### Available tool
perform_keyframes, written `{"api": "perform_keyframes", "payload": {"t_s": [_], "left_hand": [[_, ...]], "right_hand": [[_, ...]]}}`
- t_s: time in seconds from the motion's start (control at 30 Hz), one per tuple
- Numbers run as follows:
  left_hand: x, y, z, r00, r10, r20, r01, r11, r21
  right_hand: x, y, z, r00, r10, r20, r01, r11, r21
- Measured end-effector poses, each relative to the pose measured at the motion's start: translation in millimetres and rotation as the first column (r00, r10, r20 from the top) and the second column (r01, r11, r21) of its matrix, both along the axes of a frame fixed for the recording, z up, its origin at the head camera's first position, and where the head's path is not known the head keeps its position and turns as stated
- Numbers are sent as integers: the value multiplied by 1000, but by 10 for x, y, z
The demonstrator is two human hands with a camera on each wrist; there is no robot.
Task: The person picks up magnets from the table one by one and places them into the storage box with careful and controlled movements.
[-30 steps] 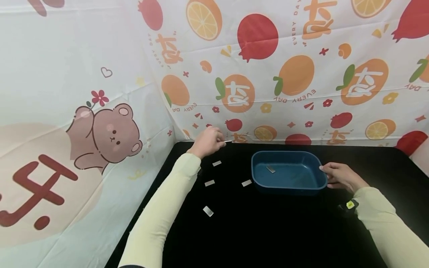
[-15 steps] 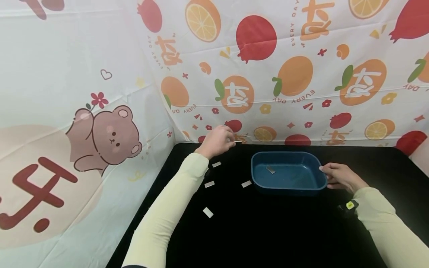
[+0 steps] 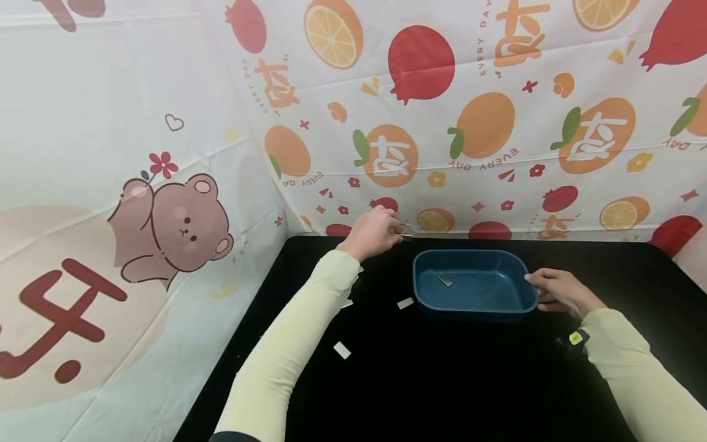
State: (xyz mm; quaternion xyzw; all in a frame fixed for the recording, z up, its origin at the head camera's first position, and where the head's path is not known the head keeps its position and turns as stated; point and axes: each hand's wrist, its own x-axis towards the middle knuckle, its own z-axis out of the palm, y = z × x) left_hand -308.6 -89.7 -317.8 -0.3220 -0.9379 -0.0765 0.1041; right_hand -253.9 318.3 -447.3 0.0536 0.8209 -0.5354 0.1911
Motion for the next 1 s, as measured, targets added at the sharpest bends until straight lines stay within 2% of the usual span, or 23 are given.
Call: {"api": "perform_keyframes", "payload": {"t_s": [0.33, 0.57, 1.0], "left_hand": [[32, 198, -29, 999, -4, 43, 5, 1000, -8], [70, 323, -31, 999, -34, 38, 35, 999, -20], [95, 431, -72, 997, -60, 39, 61, 998, -35]], "right_hand": [[-9, 14, 5, 1000, 0, 2, 0, 1000, 3], [-1, -2, 23, 1000, -20, 22, 20, 1000, -14], [14, -20, 20, 1000, -24, 16, 24, 1000, -10]]}}
